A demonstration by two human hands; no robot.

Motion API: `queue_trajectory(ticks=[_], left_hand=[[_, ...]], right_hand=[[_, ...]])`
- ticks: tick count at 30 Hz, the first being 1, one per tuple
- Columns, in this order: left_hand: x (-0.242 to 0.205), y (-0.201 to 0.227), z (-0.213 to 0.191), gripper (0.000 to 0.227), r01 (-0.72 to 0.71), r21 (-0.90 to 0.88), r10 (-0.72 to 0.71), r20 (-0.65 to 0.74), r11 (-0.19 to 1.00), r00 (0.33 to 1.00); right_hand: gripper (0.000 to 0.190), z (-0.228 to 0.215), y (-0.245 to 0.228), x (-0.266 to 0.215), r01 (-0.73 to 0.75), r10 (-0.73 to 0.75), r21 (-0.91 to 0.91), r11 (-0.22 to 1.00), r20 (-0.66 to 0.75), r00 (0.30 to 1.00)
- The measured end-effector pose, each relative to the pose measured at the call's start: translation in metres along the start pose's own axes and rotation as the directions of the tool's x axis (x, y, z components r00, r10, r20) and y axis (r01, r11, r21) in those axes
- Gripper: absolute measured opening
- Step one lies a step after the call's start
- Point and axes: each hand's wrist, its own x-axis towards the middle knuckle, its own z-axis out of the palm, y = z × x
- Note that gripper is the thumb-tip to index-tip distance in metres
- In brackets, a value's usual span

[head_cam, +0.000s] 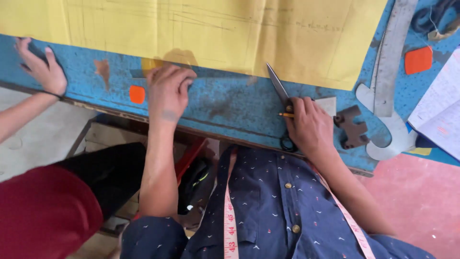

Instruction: The person uses a metal ruler and a pencil to draw straight lines and measurements on a large sheet of yellow paper. They repeatedly reposition the ruler to create a grid-like pattern and occasionally reference a notebook on the table.

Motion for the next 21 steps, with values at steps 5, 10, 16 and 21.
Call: queue_trajectory(ticks=[5, 10, 16, 21], left_hand=[[0.017, 0.06, -0.03, 0.014, 0.04, -0.164, -0.073, -0.197, 0.986, 0.978], [0.024, 0.092, -0.016, 0.015, 0.12, -0.294, -0.218, -0.328, 0.948, 0.919], [0.027, 0.114, -0.013, 0.015, 0.194, -0.422, -0.323, -0.26, 0.885, 0.91], [0.028, 0.138, 0.003, 0.014, 0.275, -0.673, -0.427, -0.067, 0.686, 0.902]], right_hand=[[0.043, 0.003, 0.007, 0.013, 0.182, -0.182, -0.009, 0.983, -0.031, 0.983], [0.031, 0.016, -0.015, 0.036, 0.334, -0.331, -0.006, 0.943, -0.141, 0.933], [0.038, 0.014, -0.074, 0.077, 0.469, -0.428, 0.189, 0.863, -0.223, 0.876], [0.043, -0.047, -0.001, 0.041, 0.338, -0.299, 0.217, 0.916, -0.191, 0.935]])
